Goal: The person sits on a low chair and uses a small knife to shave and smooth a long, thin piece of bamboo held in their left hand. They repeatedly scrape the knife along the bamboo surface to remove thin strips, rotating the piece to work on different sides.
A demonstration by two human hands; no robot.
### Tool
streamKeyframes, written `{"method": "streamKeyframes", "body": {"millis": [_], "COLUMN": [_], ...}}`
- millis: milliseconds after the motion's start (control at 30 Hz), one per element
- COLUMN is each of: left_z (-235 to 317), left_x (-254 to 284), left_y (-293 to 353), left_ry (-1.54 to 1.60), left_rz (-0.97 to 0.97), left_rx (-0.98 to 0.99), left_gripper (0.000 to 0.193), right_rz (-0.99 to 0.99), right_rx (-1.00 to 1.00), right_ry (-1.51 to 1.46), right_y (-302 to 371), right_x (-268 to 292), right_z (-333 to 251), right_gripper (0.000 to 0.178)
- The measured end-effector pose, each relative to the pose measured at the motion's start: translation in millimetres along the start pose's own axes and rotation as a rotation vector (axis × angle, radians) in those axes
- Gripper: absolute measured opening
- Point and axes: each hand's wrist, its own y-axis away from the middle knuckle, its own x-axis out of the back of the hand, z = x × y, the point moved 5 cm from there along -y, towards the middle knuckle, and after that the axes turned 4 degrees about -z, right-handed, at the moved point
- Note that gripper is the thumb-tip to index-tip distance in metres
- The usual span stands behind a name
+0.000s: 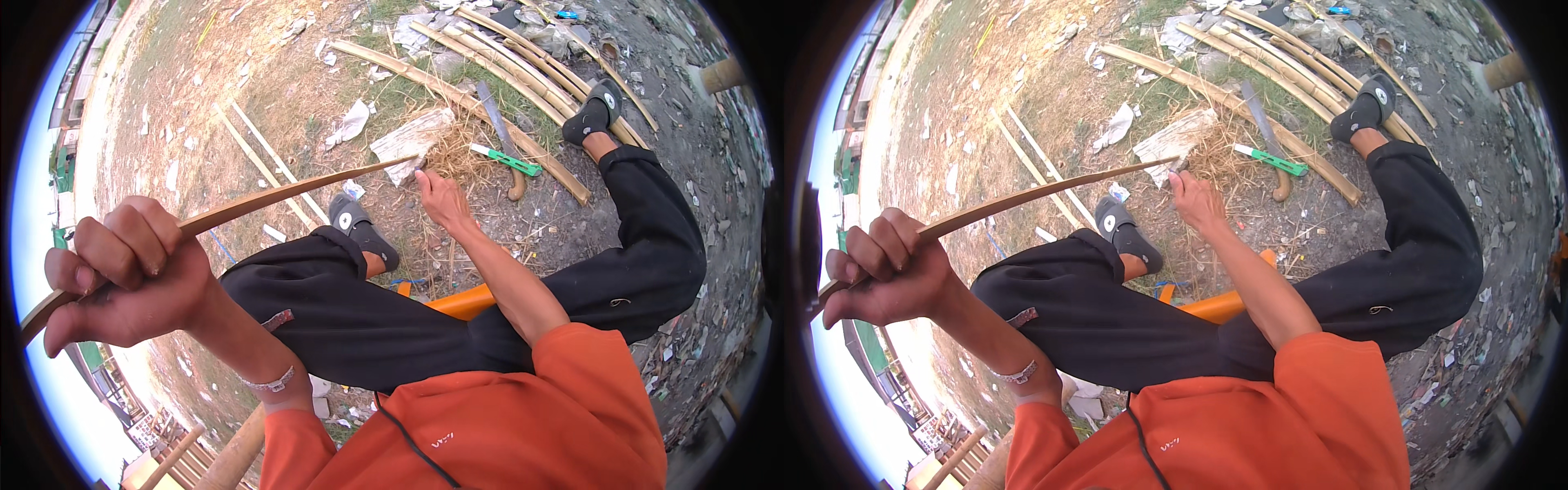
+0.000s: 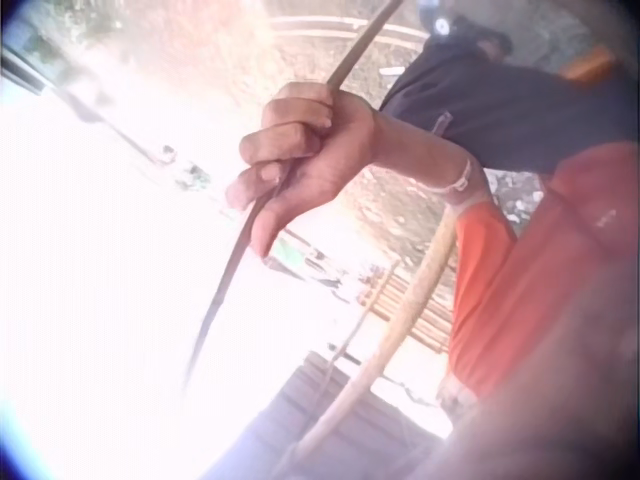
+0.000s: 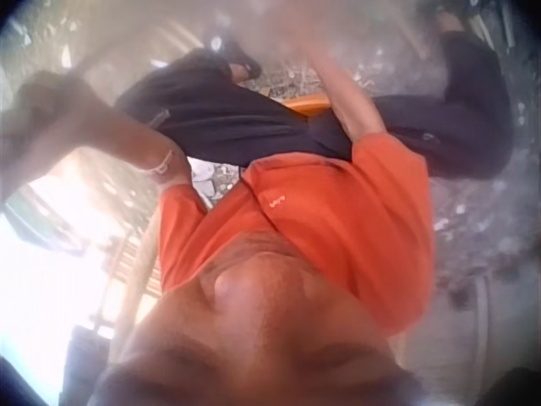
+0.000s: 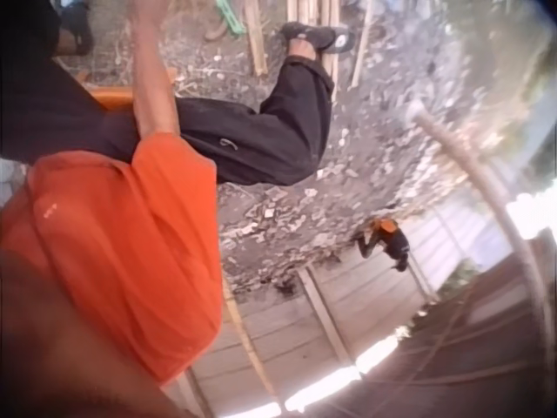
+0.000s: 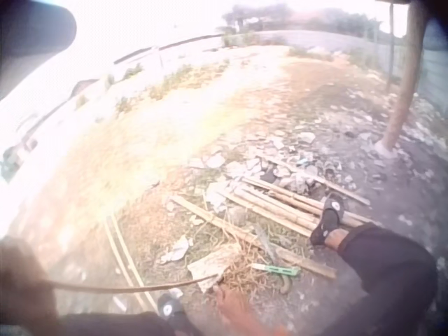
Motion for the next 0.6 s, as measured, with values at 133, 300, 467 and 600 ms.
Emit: {"method": "streamKeyframes", "body": {"millis": [133, 300, 467, 600], "left_z": [0, 1, -3, 0], "left_x": [5, 8, -1, 7], "left_y": [-1, 2, -4, 6], "left_ry": [-0.07, -0.018, -0.101, 0.031], "left_rz": [0.05, 0.019, -0.035, 0.036], "left_rx": [-0.04, -0.015, -0.056, -0.013], "left_gripper": [0.054, 0.054, 0.052, 0.054], "right_rz": [-0.001, -0.065, -0.07, -0.064], "right_rx": [-0.12, -0.123, -0.256, -0.248], "right_ry": [0.009, -0.001, 0.168, 0.116], "right_y": [-7, -13, -28, -6], "right_x": [-15, -12, -25, -33], "right_z": [21, 12, 64, 54], "right_gripper": [0.047, 0.049, 0.053, 0.052]}}
